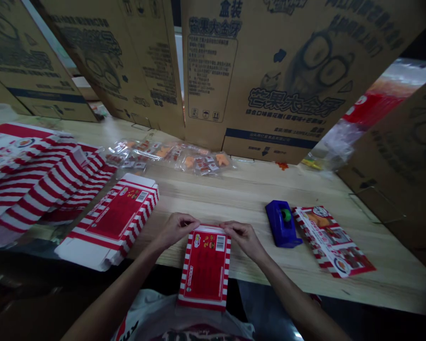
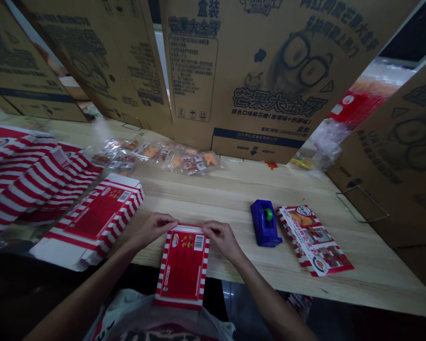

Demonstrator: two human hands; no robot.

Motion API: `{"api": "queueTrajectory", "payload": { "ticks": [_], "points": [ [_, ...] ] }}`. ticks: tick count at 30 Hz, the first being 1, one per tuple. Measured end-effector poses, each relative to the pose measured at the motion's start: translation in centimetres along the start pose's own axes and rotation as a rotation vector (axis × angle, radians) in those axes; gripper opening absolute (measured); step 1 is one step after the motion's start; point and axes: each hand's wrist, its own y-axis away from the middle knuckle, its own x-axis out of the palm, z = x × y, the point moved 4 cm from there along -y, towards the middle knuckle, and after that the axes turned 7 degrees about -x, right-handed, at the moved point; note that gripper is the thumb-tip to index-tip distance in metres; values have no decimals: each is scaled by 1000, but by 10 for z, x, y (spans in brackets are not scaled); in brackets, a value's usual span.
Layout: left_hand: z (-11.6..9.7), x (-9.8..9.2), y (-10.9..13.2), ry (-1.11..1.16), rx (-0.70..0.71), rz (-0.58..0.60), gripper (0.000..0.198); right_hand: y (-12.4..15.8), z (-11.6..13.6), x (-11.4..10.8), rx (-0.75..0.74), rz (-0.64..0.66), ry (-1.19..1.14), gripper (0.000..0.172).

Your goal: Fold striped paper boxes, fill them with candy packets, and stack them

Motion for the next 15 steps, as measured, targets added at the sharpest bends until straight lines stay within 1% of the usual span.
{"api": "queueTrajectory", "payload": {
  "ticks": [3, 6, 8, 12, 15],
  "points": [
    [-7, -2, 5, -122, 104, 4, 21, 1, 0, 1, 44, -1, 23, 24],
    [-14, -1, 13, -245, 230, 25, 18, 5, 1, 2, 68, 25, 128, 20],
    [-17, 0, 18, -308, 270, 26, 15, 7, 3, 3, 77, 30, 184, 17],
    [-23, 1, 22, -368, 282, -19, 13, 8, 9, 4, 116, 28, 146, 16],
    [-26, -1, 17, -335, 205, -12, 14, 3, 12, 2, 172, 40, 41, 19]
  ]
}}
